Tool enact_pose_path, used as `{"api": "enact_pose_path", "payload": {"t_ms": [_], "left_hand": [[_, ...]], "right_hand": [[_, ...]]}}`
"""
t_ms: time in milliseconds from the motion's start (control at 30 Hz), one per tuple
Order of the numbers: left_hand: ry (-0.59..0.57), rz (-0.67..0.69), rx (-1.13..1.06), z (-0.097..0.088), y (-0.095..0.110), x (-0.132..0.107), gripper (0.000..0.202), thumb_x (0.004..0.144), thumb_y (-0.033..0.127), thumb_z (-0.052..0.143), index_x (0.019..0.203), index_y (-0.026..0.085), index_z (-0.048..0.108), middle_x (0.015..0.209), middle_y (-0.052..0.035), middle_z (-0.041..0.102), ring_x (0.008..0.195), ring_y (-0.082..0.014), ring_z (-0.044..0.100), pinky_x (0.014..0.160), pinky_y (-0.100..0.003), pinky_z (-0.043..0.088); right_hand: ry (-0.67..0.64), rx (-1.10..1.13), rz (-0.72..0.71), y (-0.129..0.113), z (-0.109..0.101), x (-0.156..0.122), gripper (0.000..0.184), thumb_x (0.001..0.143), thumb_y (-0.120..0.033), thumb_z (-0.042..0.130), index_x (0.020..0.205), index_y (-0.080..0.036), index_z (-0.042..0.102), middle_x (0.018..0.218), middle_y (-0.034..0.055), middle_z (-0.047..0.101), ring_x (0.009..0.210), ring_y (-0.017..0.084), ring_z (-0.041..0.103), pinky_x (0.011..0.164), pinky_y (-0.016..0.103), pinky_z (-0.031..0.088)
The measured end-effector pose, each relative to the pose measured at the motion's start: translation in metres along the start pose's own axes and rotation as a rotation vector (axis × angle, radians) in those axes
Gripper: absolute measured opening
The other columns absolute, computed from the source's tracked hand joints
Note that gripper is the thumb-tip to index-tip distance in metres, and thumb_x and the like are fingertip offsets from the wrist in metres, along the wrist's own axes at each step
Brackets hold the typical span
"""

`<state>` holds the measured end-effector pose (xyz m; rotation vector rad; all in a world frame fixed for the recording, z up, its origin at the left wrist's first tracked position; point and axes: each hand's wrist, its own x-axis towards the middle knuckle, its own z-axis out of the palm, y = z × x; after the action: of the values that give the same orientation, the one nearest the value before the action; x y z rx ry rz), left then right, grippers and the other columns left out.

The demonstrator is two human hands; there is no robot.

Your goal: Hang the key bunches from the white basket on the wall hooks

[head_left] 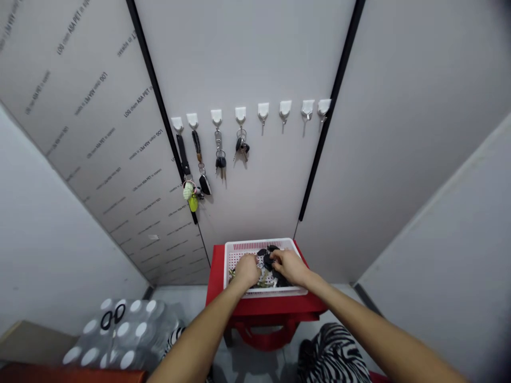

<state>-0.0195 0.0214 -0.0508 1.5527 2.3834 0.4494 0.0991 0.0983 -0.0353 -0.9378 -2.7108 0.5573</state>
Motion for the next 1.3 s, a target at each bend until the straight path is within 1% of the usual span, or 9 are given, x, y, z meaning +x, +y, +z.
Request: {"api": "enact_pose_path", "payload": {"t_ms": [133, 400, 600, 733, 833, 933, 1000, 1100, 1300], "left_hand": [[0.003, -0.001, -0.011, -0.003, 0.0, -0.001, 0.026, 0.061, 0.01, 0.037, 0.083, 0.014, 0.051, 0.081, -0.0087, 0.056, 0.078, -0.0164, 0.05, 0.068, -0.025, 0.036], [-0.007, 0.037, 0.086, -0.01, 0.013, -0.005, 0.022, 0.062, 0.019, 0.041, 0.082, 0.017, 0.052, 0.092, -0.0076, 0.05, 0.085, -0.0186, 0.046, 0.069, -0.026, 0.036], [-0.007, 0.048, 0.057, -0.01, 0.002, -0.001, 0.023, 0.066, 0.017, 0.037, 0.085, 0.015, 0.05, 0.084, -0.0076, 0.055, 0.08, -0.0167, 0.049, 0.068, -0.026, 0.036], [0.014, 0.127, 0.098, -0.008, 0.001, -0.002, 0.024, 0.06, 0.025, 0.046, 0.08, 0.013, 0.052, 0.092, -0.0103, 0.051, 0.086, -0.0202, 0.045, 0.071, -0.027, 0.036], [-0.003, 0.118, 0.104, -0.009, 0.0, 0.0, 0.021, 0.06, 0.018, 0.044, 0.078, 0.011, 0.053, 0.088, -0.0118, 0.052, 0.084, -0.0197, 0.047, 0.07, -0.026, 0.036], [-0.037, 0.085, 0.048, -0.013, -0.004, 0.005, 0.024, 0.062, 0.011, 0.037, 0.081, 0.012, 0.053, 0.083, -0.0101, 0.055, 0.079, -0.0169, 0.049, 0.069, -0.025, 0.036], [-0.036, 0.11, 0.033, -0.013, -0.006, 0.006, 0.025, 0.062, 0.01, 0.037, 0.082, 0.013, 0.052, 0.084, -0.0093, 0.055, 0.08, -0.0162, 0.049, 0.07, -0.025, 0.035], [-0.017, 0.154, 0.077, -0.011, -0.006, 0.003, 0.023, 0.06, 0.015, 0.042, 0.079, 0.011, 0.054, 0.088, -0.0112, 0.052, 0.084, -0.0186, 0.046, 0.071, -0.026, 0.035], [0.005, 0.087, 0.059, -0.009, -0.003, -0.003, 0.024, 0.057, 0.012, 0.041, 0.078, 0.011, 0.054, 0.085, -0.0109, 0.054, 0.08, -0.0192, 0.047, 0.068, -0.027, 0.035]], "right_hand": [[-0.015, 0.065, -0.017, 0.004, 0.001, 0.002, 0.022, 0.059, -0.013, 0.038, 0.07, -0.016, 0.057, 0.056, 0.0011, 0.054, 0.051, 0.009, 0.044, 0.052, 0.019, 0.031], [-0.049, 0.117, -0.002, -0.001, -0.009, -0.003, 0.02, 0.055, -0.01, 0.035, 0.06, -0.014, 0.054, 0.051, -0.0003, 0.052, 0.047, 0.007, 0.042, 0.047, 0.016, 0.03], [-0.162, 0.041, 0.049, 0.002, -0.018, -0.008, 0.02, 0.054, -0.01, 0.034, 0.053, -0.014, 0.054, 0.049, 0.0002, 0.052, 0.047, 0.007, 0.043, 0.046, 0.016, 0.029], [-0.154, -0.075, 0.05, -0.005, -0.018, -0.004, 0.019, 0.058, -0.016, 0.037, 0.062, -0.016, 0.056, 0.057, 0.0014, 0.056, 0.051, 0.009, 0.046, 0.047, 0.018, 0.03], [-0.115, -0.156, 0.042, -0.013, -0.015, 0.0, 0.021, 0.059, -0.022, 0.041, 0.074, -0.019, 0.056, 0.066, 0.0029, 0.058, 0.06, 0.012, 0.049, 0.054, 0.02, 0.032], [-0.081, -0.2, -0.053, -0.02, -0.011, 0.002, 0.027, 0.061, -0.026, 0.043, 0.085, -0.019, 0.054, 0.079, 0.0048, 0.057, 0.074, 0.015, 0.049, 0.063, 0.023, 0.033], [-0.099, -0.256, -0.103, -0.026, -0.008, 0.005, 0.026, 0.061, -0.025, 0.043, 0.083, -0.018, 0.055, 0.083, 0.0064, 0.056, 0.081, 0.017, 0.047, 0.067, 0.024, 0.033], [-0.146, -0.372, -0.08, -0.034, -0.004, 0.009, 0.022, 0.061, -0.021, 0.042, 0.075, -0.016, 0.058, 0.082, 0.0093, 0.056, 0.082, 0.02, 0.047, 0.067, 0.027, 0.033], [-0.172, -0.417, -0.045, -0.043, -0.004, 0.013, 0.025, 0.056, -0.017, 0.043, 0.076, -0.014, 0.057, 0.08, 0.0107, 0.058, 0.076, 0.021, 0.05, 0.064, 0.028, 0.035]]}}
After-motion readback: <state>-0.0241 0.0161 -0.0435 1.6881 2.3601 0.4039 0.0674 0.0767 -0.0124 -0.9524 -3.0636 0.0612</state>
